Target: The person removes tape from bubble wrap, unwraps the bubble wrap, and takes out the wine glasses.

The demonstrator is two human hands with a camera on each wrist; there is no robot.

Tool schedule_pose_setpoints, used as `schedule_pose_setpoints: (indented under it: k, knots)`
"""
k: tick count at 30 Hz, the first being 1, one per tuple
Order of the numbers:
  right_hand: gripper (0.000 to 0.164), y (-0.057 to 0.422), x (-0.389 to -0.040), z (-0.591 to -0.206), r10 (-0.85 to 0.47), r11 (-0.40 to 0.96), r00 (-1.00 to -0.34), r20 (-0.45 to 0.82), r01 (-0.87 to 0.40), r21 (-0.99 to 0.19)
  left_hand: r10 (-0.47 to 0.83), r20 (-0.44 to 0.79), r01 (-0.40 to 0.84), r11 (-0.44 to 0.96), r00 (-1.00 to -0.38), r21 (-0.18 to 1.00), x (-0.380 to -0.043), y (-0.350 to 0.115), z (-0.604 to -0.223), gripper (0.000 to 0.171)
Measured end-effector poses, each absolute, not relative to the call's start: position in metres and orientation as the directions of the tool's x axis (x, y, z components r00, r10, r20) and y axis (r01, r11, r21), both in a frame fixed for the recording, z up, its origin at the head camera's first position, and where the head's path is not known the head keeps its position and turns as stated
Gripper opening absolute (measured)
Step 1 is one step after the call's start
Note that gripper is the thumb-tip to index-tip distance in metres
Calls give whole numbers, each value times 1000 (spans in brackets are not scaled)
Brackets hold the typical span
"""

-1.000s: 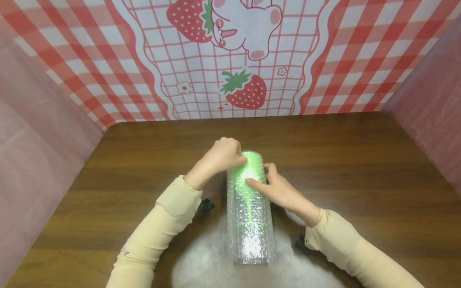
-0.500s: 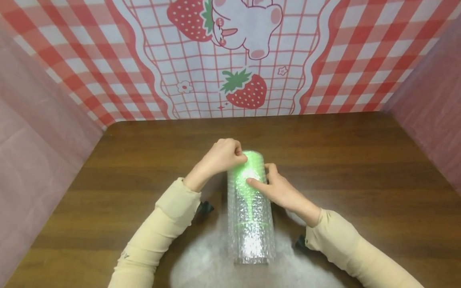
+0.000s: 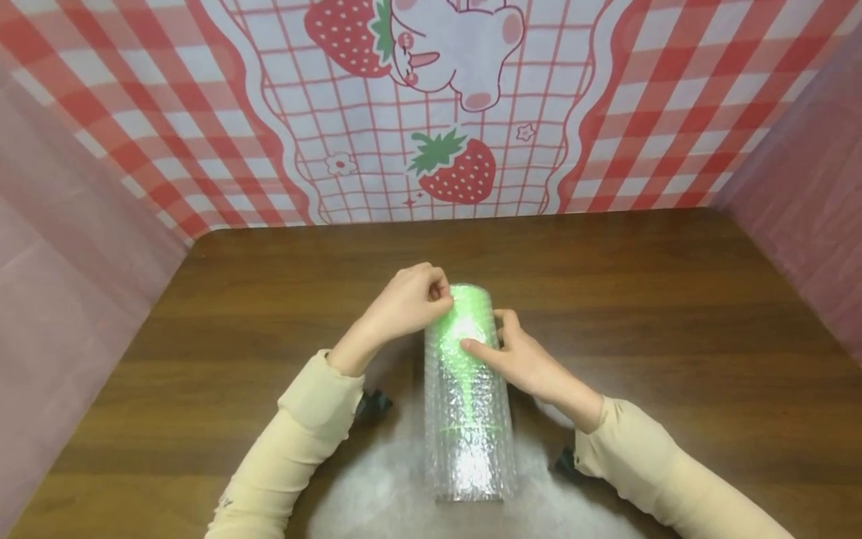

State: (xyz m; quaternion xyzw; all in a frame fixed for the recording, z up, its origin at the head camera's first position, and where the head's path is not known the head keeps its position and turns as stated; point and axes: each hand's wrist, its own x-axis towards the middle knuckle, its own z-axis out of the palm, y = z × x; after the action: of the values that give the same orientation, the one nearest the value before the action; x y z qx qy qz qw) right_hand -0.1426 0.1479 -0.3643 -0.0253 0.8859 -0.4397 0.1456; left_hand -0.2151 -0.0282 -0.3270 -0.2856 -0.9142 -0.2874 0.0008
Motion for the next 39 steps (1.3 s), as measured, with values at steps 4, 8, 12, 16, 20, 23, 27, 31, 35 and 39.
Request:
schedule_pose_setpoints:
  k: [4,8,12,16,20,23,27,31,35,39]
  knots:
    - [85,147,-142,-365,-175,612,-958,-229,76,-787,504,151,500,685,-850,530,-213,-27,-327,8]
    - [84,146,-142,-365,-178,615,-958,-224,69,-785,489,120,474,711,-864,520,-216,-23,-326,14]
    - [81,145,-143,-365,-183,617,-960,-211,55,-785,464,76,431,733,-883,526,-219,-20,-325,20]
    - [80,144,-145,-364,-188,626,-961,-200,40,-779,423,9,359,759,-906,543,-221,-19,-324,22]
    - [79,143,-146,-364,-187,634,-964,-188,28,-773,397,-47,312,783,-917,539,-224,-17,-324,24]
    - [77,143,-147,-364,-184,638,-964,-190,29,-769,392,-70,297,791,-917,535,-226,-17,-325,25]
    - [77,143,-147,-363,-184,644,-962,-200,36,-764,391,-89,287,794,-916,535,-227,-16,-326,25]
    - [79,144,-147,-363,-181,646,-960,-213,47,-762,391,-102,281,797,-915,535,-226,-15,-325,22]
    - [79,144,-147,-364,-182,644,-960,-214,48,-763,384,-100,278,802,-918,528,-224,-14,-325,22]
    - [78,143,-146,-364,-186,634,-960,-209,46,-772,388,-93,290,808,-917,512,-222,-14,-324,23]
